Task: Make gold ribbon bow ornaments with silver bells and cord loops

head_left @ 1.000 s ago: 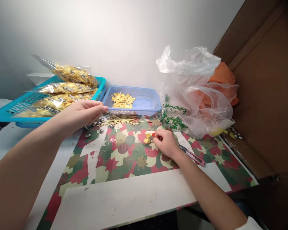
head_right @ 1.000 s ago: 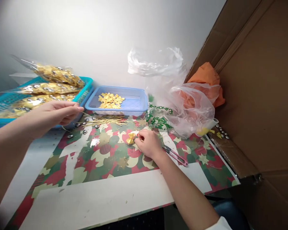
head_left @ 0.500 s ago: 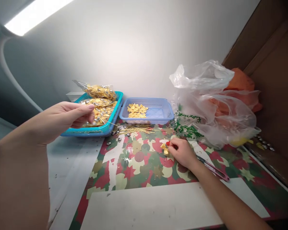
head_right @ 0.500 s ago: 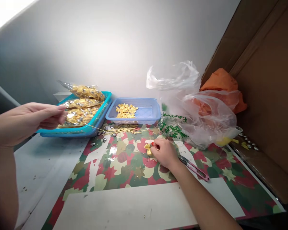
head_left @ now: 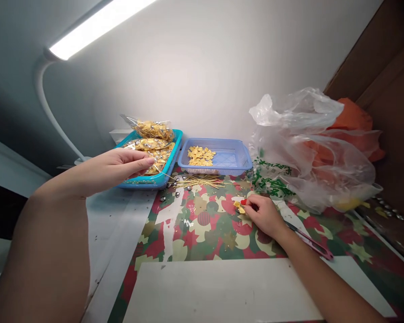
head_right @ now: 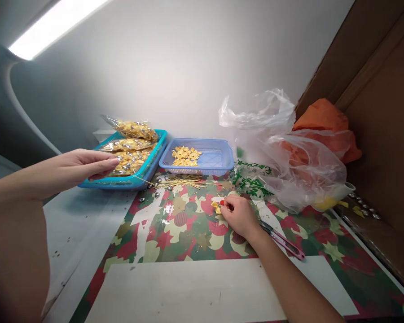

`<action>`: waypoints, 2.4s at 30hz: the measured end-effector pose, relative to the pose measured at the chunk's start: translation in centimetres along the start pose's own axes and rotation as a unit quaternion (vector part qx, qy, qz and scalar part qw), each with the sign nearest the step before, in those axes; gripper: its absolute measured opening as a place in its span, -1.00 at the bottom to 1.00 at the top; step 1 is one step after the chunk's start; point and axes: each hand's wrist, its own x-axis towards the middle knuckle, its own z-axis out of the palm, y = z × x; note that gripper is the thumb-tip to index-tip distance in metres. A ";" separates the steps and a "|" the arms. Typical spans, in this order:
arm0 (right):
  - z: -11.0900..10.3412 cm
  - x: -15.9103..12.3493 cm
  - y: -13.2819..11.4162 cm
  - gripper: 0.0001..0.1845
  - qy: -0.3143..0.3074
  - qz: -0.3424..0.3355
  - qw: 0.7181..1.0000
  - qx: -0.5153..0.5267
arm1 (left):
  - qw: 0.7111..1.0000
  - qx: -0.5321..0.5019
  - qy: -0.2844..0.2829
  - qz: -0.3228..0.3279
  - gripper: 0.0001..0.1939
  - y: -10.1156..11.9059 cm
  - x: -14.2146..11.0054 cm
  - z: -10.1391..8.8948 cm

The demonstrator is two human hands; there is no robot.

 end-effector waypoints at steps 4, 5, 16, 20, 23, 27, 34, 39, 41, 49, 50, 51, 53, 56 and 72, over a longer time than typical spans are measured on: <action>-0.1 0.0 0.0 -0.74 0.001 -0.004 1.000 0.003 | 0.984 0.055 -0.123 -0.114 -0.54 -0.5 0.0 0.2; -0.2 0.0 0.0 -0.74 0.001 -0.007 1.000 0.006 | 0.981 0.082 -0.121 -0.130 -0.53 -0.5 0.0 0.2; -0.4 -0.1 -0.9 -0.79 0.002 -0.051 0.993 0.102 | 0.936 0.119 -0.310 -0.118 -0.66 1.9 1.3 4.0; -0.5 -0.1 -1.3 -0.80 0.001 -0.064 0.986 0.157 | 0.920 0.128 -0.364 -0.069 -0.79 3.6 1.5 8.9; -0.5 -0.2 -1.4 -0.81 -0.009 -0.070 0.979 0.190 | 0.945 0.095 -0.313 0.020 -0.73 4.9 0.8 11.9; -0.3 -0.5 -1.5 -0.81 -0.032 -0.082 0.957 0.275 | 0.969 0.021 -0.212 0.122 -0.66 6.5 -0.2 15.1; -0.2 -0.6 -1.8 -0.80 -0.048 -0.084 0.920 0.381 | 0.926 -0.307 -0.214 0.054 -0.66 6.9 -0.3 18.1; -0.4 -0.5 -2.1 -0.76 -0.060 -0.102 0.913 0.390 | 0.888 -0.401 -0.225 -0.018 -0.68 6.5 -0.2 19.0; -0.5 -0.6 -2.1 -0.67 -0.052 -0.109 0.909 0.400 | 0.886 -0.410 -0.213 -0.033 -0.68 6.5 -0.2 19.1; -1.1 -0.4 -2.2 -0.78 0.071 -0.051 0.967 0.240 | 0.880 -0.444 -0.166 -0.037 -0.76 6.7 -0.4 19.4; -1.5 -0.2 -2.3 -0.79 0.088 -0.055 0.976 0.192 | 0.879 -0.451 -0.152 -0.037 -0.76 6.6 -0.5 19.6; -2.1 -0.1 -2.4 -0.79 0.093 -0.054 0.984 0.143 | 0.878 -0.457 -0.136 -0.037 -0.76 6.5 -0.5 19.9; -3.4 -0.2 -2.5 -0.82 0.057 -0.021 0.997 0.043 | 0.881 -0.461 -0.103 -0.033 -0.75 6.1 -0.6 20.5; -5.7 -2.4 -1.7 -0.85 -0.023 0.086 0.992 -0.092 | 0.890 -0.451 -0.068 -0.019 -0.77 5.7 -0.8 21.4; -6.8 -5.8 -0.6 -0.74 -0.037 0.064 0.996 0.039 | 0.925 -0.357 -0.117 0.052 -0.80 5.8 -1.1 21.3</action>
